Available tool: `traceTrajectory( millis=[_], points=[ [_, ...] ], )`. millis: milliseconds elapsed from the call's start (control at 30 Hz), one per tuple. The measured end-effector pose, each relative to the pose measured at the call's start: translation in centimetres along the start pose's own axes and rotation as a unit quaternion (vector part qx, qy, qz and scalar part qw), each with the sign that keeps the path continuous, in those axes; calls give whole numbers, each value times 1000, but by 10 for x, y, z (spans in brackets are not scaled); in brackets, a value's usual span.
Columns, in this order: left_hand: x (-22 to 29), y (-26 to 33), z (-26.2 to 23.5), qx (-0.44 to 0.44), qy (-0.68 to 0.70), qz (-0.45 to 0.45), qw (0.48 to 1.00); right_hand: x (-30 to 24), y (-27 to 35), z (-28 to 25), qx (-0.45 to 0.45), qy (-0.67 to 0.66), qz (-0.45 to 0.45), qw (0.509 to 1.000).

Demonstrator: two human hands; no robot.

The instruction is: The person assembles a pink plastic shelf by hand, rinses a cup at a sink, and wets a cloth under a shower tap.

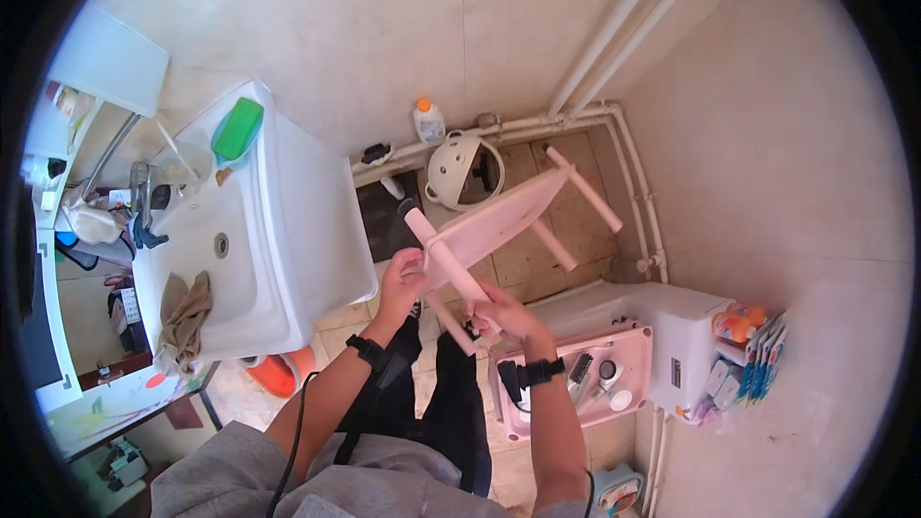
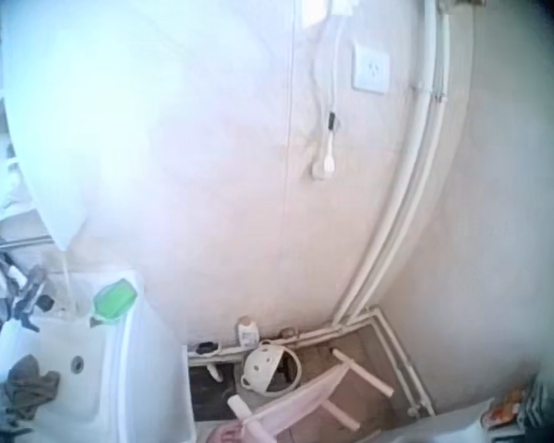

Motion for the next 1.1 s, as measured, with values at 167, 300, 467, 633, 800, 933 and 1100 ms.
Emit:
traceTrajectory(
  millis=[167, 300, 467, 633, 800, 933, 1100],
  points=[
    [102, 37, 9, 31, -164, 183, 969, -34, 54, 40, 30, -46, -51, 997],
    [184, 67, 15, 0, -178, 251, 952, -67, 105, 91, 16, -41, -112, 993],
    [276, 139, 7, 39, -227, 445, 865, -106, 176, 163, -43, 4, -208, 977],
    [343, 219, -16, 25, -161, 500, 850, -135, 244, 239, -88, 105, -223, 965],
    [381, 294, -83, 77, -136, 591, 792, -137, 261, 327, -48, 142, -236, 960],
    [387, 317, -139, 113, -132, 619, 766, -119, 243, 369, -122, 166, -189, 960],
    [351, 318, -224, 211, -130, 554, 794, -95, 190, 435, -187, 254, -107, 943]
  ],
)
Point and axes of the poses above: each hand's wrist, its own y-axis away from the middle knuckle, its own z-axis out of the palm, x = y × z, the point moved 7 cm from there along -y, towards the middle knuckle, and after that the axes turned 11 degrees about -z, right-handed, at the moved point
